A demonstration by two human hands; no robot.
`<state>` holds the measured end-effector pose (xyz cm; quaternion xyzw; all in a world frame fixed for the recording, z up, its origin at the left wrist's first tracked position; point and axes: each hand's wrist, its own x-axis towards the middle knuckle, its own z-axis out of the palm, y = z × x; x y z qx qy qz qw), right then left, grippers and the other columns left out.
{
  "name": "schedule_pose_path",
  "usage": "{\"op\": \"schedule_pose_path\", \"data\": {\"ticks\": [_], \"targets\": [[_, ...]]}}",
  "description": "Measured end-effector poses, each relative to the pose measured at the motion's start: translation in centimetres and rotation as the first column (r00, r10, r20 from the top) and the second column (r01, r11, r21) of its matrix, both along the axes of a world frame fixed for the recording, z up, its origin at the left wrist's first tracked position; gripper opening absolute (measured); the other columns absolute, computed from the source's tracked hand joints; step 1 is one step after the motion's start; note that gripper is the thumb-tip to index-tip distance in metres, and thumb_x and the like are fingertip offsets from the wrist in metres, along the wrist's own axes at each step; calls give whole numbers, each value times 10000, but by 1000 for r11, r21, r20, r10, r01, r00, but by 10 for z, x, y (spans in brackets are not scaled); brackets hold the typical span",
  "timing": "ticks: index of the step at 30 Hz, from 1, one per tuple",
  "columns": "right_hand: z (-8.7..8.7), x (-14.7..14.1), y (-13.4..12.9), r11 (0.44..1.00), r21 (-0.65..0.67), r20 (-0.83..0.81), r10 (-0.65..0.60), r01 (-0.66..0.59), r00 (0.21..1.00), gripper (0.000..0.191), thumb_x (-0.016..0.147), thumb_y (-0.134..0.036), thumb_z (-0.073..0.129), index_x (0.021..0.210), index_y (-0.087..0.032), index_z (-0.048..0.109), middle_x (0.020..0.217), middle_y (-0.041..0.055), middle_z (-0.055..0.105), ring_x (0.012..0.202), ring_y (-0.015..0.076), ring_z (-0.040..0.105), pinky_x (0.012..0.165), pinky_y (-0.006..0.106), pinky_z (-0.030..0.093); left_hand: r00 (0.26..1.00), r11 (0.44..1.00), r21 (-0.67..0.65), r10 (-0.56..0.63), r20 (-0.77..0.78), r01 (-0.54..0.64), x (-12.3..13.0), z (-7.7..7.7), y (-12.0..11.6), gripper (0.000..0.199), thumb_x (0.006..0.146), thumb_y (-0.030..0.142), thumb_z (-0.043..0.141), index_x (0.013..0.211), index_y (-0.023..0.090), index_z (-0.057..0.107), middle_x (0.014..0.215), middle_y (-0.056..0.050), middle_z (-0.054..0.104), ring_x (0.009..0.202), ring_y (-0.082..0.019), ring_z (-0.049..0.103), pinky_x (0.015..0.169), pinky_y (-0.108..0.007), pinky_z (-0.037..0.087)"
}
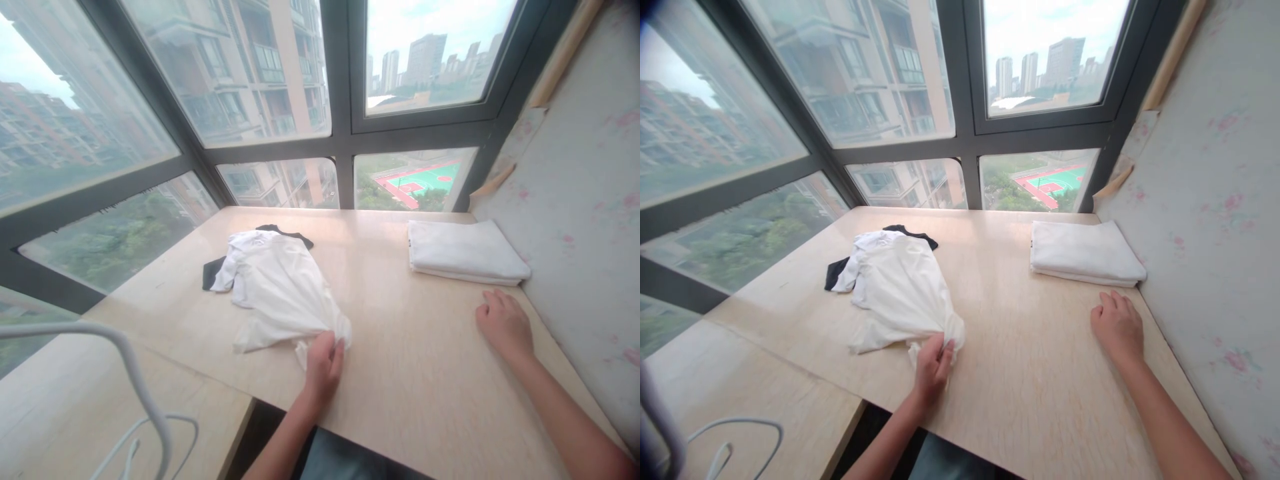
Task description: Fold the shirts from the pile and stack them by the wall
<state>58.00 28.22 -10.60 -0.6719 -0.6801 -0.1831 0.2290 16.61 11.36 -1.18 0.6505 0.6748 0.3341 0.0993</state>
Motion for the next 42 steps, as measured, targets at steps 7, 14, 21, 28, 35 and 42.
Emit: {"op": "schedule_pose_path", "data": {"ticks": [7, 14, 21, 28, 35, 42], "targets": [[5, -3, -1, 1000, -21, -59, -6, 5, 998, 420, 826, -212, 445, 1166, -91, 659, 1244, 204, 611, 1168, 324, 525, 978, 459, 435, 686, 686, -225, -528, 500, 692, 138, 15, -13, 345, 924, 443, 475, 679, 199, 490, 651, 31, 503, 620, -109, 437, 583, -230, 334], [23, -15, -5, 997, -73, -133, -47, 38, 990, 402, 850, -202, 425, 1151, -94, 669, 1267, 197, 609, 1196, 299, 514, 1006, 441, 418, 315, 913, -135, 8, 949, 385, 105, 87, 16, 432, 873, 545, 538, 958, 132, 631, 741, -30, 622, 726, -172, 591, 692, -281, 470], [18, -10, -4, 998, -61, -193, -33, 22, 981, 407, 845, -213, 427, 1144, -89, 675, 1278, 205, 603, 1211, 303, 504, 1029, 458, 408, 853, 970, -236, 172, 493, -60, -13, 59, 58, 460, 720, 552, 624, 961, 161, 639, 867, -61, 652, 787, -223, 617, 721, -368, 512], [16, -9, -3, 999, -47, -217, -19, 9, 976, 397, 832, -214, 429, 1115, -90, 678, 1265, 206, 609, 1206, 301, 501, 1039, 458, 396, 970, 985, -112, 152, 191, -132, -30, 38, 22, 395, 836, 481, 544, 1066, 169, 620, 1111, -130, 632, 1046, -296, 593, 938, -498, 470], [39, -20, -18, 998, 7, -346, 54, -55, 937, 411, 843, -204, 411, 1156, -72, 641, 1225, 219, 628, 1186, 286, 542, 1046, 461, 405, 974, 975, 18, -220, -47, 221, 42, 60, -10, 305, 915, 271, 502, 1207, 208, 566, 1207, -115, 582, 1123, -260, 556, 961, -439, 478], [67, -145, -135, 878, -50, -748, 283, -477, 600, 358, 921, -318, 504, 1245, -194, 593, 1190, 112, 662, 1010, 227, 642, 882, 379, 527, 947, 964, -64, -240, 214, 259, 66, 19, -55, 246, 910, 206, 480, 1093, 246, 639, 1121, -75, 652, 1044, -222, 617, 919, -378, 512]]}}
